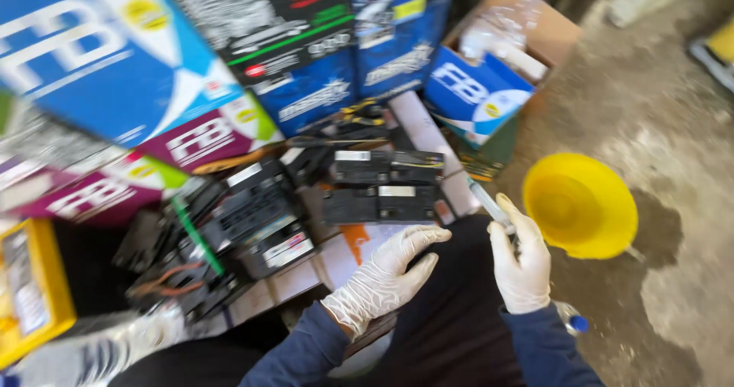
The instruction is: Servicing lead-acid batteries by adding or removing liquid using a syringe
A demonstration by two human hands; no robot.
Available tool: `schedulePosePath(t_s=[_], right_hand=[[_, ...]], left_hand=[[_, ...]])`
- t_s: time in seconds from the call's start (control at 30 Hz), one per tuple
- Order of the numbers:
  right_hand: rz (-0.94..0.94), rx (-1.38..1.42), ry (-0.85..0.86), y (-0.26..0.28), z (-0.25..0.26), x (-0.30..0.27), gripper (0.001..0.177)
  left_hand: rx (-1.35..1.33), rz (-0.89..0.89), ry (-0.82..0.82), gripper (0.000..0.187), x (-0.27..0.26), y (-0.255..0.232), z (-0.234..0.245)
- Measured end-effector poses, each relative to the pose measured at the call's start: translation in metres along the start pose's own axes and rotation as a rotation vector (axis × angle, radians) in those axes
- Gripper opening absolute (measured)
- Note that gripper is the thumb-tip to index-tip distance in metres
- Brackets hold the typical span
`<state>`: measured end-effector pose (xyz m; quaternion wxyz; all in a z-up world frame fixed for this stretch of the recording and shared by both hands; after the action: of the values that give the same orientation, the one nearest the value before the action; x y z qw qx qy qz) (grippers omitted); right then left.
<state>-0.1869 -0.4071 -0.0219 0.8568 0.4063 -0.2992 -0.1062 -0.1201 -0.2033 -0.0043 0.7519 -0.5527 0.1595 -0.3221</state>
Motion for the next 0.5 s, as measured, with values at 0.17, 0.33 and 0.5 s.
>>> schedulePosePath(t_s=[0.17,0.33,0.5], right_hand=[[0.115,0.125,0.136,0.084,-0.036,0.016,0.041],[0.152,0.324,0.393,0.174,-0.088,0.041,0.043],[0.378,0.394,0.577,0.238,-0.135,0.066,0.033]], left_hand=[[0.148,-0.189,-0.121,0.037,-0.032,-0.057,0.088],[0.337,-0.224,-0.266,0.049,-0.052,-0.049,0.141],[0.555,-0.125,-0.377,0.048,-0.052,-0.038,0.190]])
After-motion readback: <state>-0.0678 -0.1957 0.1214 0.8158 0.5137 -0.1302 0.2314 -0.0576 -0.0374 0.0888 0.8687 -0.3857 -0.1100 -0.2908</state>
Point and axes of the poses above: each hand's wrist, its own x-axis towards the middle knuckle, its own z-axis out of the back of the hand, y = z × x, the point moved 7 cm from there along x, towards the middle knuckle, and after that the axes turned 7 degrees about z, right-handed, at the moved point
